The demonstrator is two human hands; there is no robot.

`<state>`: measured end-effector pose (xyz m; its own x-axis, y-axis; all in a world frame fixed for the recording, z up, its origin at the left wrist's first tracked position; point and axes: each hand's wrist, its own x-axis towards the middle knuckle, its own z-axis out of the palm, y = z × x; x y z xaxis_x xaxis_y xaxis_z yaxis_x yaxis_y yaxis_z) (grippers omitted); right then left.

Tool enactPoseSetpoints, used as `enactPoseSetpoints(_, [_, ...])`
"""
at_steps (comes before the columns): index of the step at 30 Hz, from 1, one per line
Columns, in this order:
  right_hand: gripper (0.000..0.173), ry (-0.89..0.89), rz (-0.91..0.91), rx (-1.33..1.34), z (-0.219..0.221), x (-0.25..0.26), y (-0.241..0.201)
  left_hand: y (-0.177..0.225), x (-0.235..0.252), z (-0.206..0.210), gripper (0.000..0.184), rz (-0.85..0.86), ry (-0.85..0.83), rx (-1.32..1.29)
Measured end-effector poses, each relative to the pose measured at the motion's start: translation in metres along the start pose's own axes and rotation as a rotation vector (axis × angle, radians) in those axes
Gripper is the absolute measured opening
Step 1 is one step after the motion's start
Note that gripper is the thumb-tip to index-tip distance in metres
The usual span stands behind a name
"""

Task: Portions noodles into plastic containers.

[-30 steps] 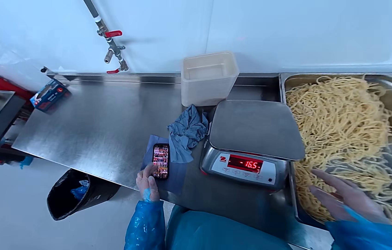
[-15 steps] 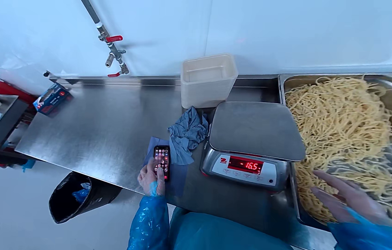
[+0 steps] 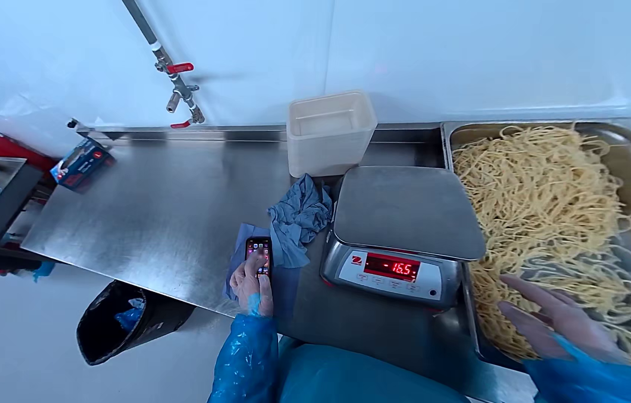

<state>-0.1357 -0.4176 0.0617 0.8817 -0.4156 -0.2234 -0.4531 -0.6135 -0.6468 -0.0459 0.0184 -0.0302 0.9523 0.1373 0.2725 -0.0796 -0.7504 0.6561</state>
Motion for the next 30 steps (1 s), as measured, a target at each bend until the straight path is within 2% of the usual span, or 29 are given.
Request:
enactPoseSetpoints(5, [0.047,-0.014,0.016,-0.019,-0.001,-0.002,-0.006,-0.001,0.004,0.002,0.085,0.006,-0.078,0.066])
enactPoseSetpoints(11, [0.045,0.023,-0.009,-0.002,-0.001,0.0,0.003,-0.005,0.006,-0.013,0.099,0.079,0.081,0.067])
enactPoseSetpoints(14, [0.046,0.007,0.026,0.002,-0.001,-0.001,-0.007,-0.003,0.01,-0.026,0.107,0.01,0.046,0.129])
enactPoseSetpoints(18, [0.047,-0.011,0.031,0.007,-0.001,-0.003,-0.012,0.002,0.012,-0.029,0.092,-0.134,-0.014,0.212])
enactPoseSetpoints(24, [0.047,-0.018,0.051,0.009,-0.002,-0.005,-0.017,0.008,0.01,-0.016,0.095,-0.061,-0.009,0.225])
enactPoseSetpoints(30, [0.046,-0.021,0.01,-0.018,-0.003,-0.004,-0.01,0.009,0.007,-0.012,0.084,-0.07,0.04,0.22])
